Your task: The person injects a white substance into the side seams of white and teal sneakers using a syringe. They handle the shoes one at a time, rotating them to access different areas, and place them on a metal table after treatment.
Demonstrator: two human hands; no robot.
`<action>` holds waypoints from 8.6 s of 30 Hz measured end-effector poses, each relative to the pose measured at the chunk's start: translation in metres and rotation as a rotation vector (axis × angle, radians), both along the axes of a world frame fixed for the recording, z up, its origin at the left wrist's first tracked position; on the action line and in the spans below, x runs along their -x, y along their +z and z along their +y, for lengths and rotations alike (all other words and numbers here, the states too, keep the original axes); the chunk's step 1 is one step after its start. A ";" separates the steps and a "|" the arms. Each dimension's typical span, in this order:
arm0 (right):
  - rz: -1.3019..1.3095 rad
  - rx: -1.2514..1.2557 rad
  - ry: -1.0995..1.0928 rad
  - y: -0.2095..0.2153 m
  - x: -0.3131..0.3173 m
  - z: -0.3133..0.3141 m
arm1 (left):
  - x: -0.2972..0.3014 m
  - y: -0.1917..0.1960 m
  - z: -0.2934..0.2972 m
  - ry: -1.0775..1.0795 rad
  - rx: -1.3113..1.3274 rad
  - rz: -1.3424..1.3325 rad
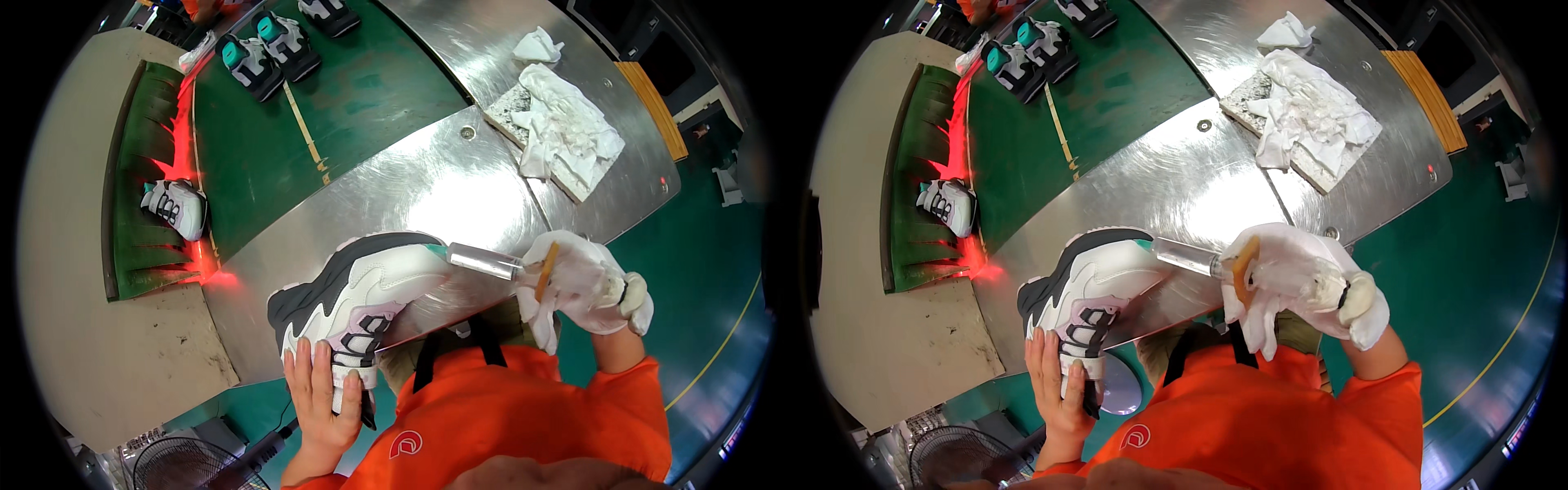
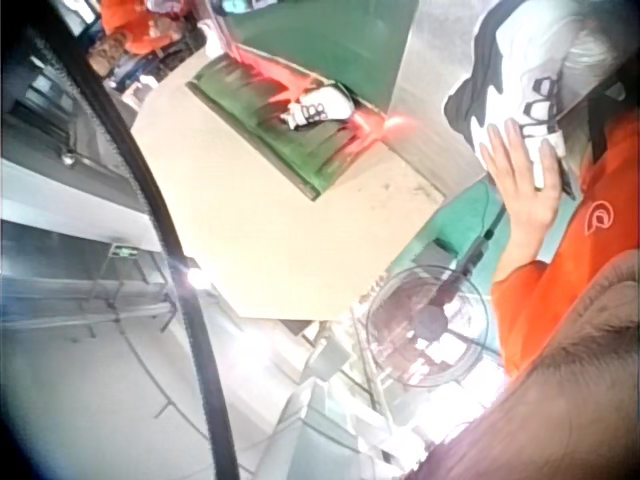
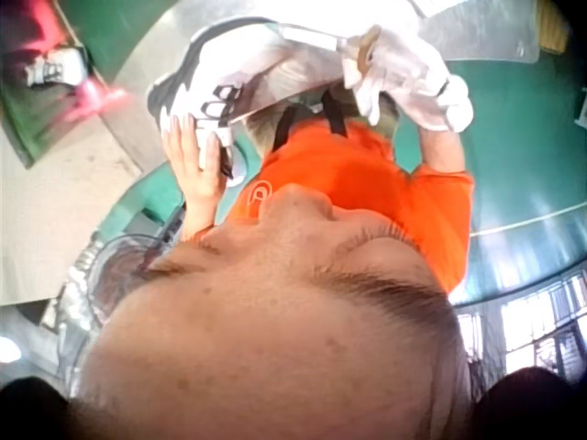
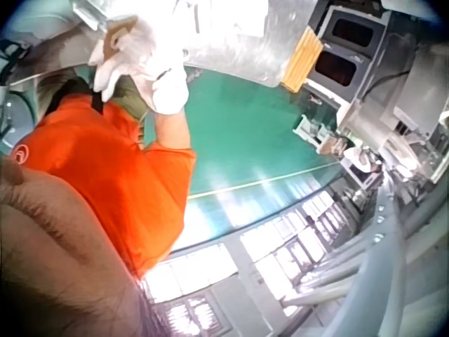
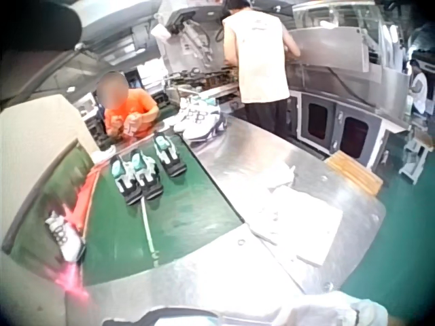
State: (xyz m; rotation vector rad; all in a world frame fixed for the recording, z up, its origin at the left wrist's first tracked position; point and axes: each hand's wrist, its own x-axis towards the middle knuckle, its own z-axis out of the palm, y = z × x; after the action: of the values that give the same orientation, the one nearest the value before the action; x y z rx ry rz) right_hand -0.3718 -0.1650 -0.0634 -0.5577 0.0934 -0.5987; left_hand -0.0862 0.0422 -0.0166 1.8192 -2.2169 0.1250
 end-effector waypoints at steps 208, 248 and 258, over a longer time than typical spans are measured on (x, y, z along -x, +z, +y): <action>0.299 0.278 0.326 0.040 -0.120 -0.071 | -0.133 -0.054 -0.108 0.458 0.399 2.031; 0.887 0.511 -0.828 -0.071 0.023 -0.042 | -0.316 0.014 -0.491 1.037 -0.056 0.442; 0.975 0.460 -0.781 -0.058 0.017 -0.053 | -0.225 -0.009 -0.456 0.689 0.107 0.317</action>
State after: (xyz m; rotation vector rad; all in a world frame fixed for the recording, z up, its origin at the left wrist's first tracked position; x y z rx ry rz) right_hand -0.3892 -0.2180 -0.1216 -1.2467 1.1577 -1.0661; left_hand 0.1384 -0.4136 -0.0256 2.2711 -1.2869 0.0769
